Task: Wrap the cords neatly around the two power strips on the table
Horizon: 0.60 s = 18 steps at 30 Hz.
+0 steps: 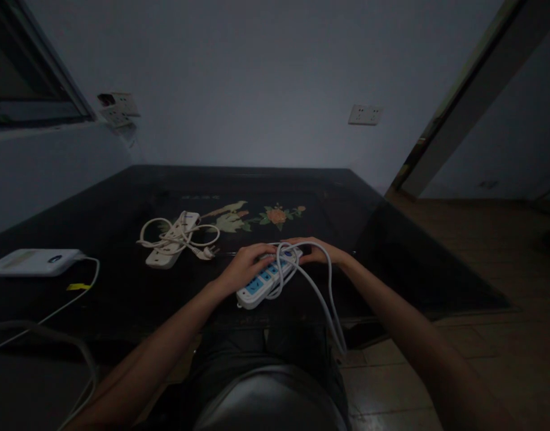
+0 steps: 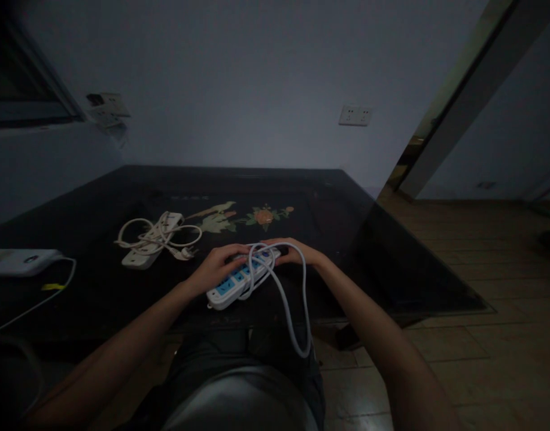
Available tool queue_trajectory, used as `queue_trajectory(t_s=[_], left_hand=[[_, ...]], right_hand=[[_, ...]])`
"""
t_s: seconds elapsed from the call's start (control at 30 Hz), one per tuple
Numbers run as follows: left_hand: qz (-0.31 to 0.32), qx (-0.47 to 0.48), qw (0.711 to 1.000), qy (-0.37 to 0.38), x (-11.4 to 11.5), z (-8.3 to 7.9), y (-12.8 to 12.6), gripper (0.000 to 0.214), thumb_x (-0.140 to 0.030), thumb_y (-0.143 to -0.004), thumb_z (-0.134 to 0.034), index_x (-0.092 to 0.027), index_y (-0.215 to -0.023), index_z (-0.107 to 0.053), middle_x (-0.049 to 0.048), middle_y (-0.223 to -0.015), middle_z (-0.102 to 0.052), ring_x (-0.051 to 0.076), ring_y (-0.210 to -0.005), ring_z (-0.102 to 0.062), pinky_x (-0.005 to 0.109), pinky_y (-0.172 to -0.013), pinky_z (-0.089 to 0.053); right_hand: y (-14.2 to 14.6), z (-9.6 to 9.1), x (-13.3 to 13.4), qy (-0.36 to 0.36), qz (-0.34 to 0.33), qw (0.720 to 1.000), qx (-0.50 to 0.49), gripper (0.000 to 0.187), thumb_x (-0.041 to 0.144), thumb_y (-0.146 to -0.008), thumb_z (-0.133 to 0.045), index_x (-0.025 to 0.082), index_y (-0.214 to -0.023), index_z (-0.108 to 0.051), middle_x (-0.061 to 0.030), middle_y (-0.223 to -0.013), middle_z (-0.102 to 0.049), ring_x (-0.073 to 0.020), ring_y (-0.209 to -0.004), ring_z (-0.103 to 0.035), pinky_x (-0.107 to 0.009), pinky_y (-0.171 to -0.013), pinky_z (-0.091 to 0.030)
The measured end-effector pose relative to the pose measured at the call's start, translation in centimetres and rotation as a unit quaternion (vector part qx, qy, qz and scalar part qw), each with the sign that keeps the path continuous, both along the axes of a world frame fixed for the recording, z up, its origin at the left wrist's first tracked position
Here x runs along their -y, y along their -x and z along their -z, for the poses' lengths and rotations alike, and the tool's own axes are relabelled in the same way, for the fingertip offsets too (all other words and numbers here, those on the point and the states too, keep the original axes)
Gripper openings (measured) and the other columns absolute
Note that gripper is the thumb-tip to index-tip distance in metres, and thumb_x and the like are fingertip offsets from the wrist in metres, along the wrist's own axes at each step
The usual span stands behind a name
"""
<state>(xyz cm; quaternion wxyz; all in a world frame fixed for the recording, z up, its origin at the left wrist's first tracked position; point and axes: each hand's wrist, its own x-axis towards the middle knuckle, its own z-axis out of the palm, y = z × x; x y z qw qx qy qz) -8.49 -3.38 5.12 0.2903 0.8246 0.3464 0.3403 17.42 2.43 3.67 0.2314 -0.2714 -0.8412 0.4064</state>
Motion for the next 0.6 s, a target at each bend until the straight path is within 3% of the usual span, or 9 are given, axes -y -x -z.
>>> queue_trajectory(t_s=[0.17,0.33,0.47,0.6], left_hand=[[-0.002,-0.024,0.999,-0.024,-0.5,-0.5,0.9,0.022,-0.028,-0.090,-0.053,-0.020,-0.104,-0.067,0.0047,-0.106,-0.070,0.018,-0.099,-0.064,0.030,-0.087,-0.048],[-0.054,-0.052,0.995,-0.065,-1.5,-1.4,3.5,0.020,-0.030,-0.089,-0.053,-0.019,-0.098,-0.067,0.0054,-0.099,-0.070,0.019,-0.094,-0.064,0.032,-0.083,-0.049],[-0.089,-0.059,0.991,-0.082,-2.2,-2.1,5.6,0.021,-0.032,-0.088,-0.054,-0.019,-0.097,-0.068,0.0063,-0.098,-0.071,0.021,-0.094,-0.065,0.035,-0.085,-0.049],[-0.117,-0.065,0.987,-0.090,-2.3,-2.4,6.3,0.021,-0.031,-0.087,-0.054,-0.019,-0.098,-0.068,0.0070,-0.100,-0.071,0.022,-0.096,-0.064,0.038,-0.087,-0.049]], right_hand=[[-0.1,1.1,-0.3,-0.007,-0.009,1.000,-0.025,0.054,0.037,-0.071,-0.076,0.019,-0.120,-0.063,-0.0101,-0.127,-0.062,-0.0245,-0.121,-0.054,-0.043,-0.108,-0.035],[-0.7,1.6,-0.6,-0.006,0.003,1.000,-0.025,0.054,0.035,-0.069,-0.078,0.021,-0.120,-0.064,-0.0084,-0.128,-0.061,-0.0254,-0.123,-0.052,-0.043,-0.109,-0.033],[-0.7,1.0,-0.3,0.058,-0.003,0.998,-0.025,0.051,0.037,-0.074,-0.073,0.023,-0.122,-0.063,-0.0073,-0.134,-0.057,-0.0254,-0.122,-0.053,-0.041,-0.107,-0.036],[0.3,0.6,0.1,0.120,0.011,0.990,-0.067,0.046,0.039,-0.078,-0.068,0.021,-0.120,-0.064,-0.0086,-0.125,-0.063,-0.0249,-0.112,-0.059,-0.040,-0.097,-0.044]])
